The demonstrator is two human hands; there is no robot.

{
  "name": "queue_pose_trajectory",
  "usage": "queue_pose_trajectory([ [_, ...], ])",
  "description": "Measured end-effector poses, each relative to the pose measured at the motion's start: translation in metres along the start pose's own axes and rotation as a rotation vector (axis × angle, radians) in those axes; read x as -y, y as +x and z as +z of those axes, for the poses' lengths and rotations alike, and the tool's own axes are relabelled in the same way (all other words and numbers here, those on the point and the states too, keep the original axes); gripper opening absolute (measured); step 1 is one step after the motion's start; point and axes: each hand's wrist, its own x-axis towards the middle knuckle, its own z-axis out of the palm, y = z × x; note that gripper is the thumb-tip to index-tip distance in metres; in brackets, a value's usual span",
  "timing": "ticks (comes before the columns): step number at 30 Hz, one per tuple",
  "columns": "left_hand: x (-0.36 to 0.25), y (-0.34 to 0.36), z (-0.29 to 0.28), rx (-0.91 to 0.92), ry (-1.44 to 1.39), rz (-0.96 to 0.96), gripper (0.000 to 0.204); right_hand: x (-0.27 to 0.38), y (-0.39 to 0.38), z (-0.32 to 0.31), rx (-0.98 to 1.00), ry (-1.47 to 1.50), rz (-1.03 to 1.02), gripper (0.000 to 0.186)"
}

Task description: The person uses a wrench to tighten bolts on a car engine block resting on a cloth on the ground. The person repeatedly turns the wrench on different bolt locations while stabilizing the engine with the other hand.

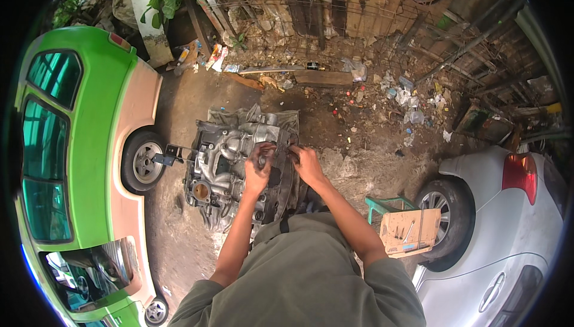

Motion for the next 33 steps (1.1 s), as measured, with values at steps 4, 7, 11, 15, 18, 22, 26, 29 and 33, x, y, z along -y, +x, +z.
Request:
queue_pose_trajectory([
  [4,0.022,0.0,-0.026,-0.07,0.194,-0.048,0.022,-0.016,0.0,0.009,0.028,-0.012,0.04,0.027],
  [7,0.034,0.0,-0.022,-0.048,0.275,0.023,0.027,-0.022,0.003,0.017,0.043,-0.042,0.033,0.025],
  [11,0.042,-0.003,-0.01,0.003,0.343,0.005,0.033,-0.022,0.009,0.025,0.009,-0.054,-0.006,0.026],
  [15,0.048,0.002,-0.019,0.12,0.383,0.046,0.04,-0.019,0.01,0.028,-0.034,-0.064,0.009,0.023],
  [18,0.051,0.008,-0.034,0.233,0.387,0.039,0.043,-0.017,0.011,0.029,-0.051,0.009,0.065,0.019],
  [22,0.051,0.011,-0.043,0.266,0.266,0.04,0.046,-0.015,0.012,0.03,-0.043,0.035,0.078,0.016],
  [26,0.053,0.013,-0.04,0.249,0.288,0.092,0.046,-0.017,0.016,0.028,-0.041,0.058,0.049,0.016],
  [29,0.056,0.014,-0.039,0.247,0.273,0.084,0.046,-0.021,0.02,0.026,-0.034,0.081,-0.019,0.016],
  [33,0.058,0.015,-0.039,0.244,0.281,0.106,0.044,-0.022,0.022,0.025,-0.015,0.15,0.085,0.014],
])
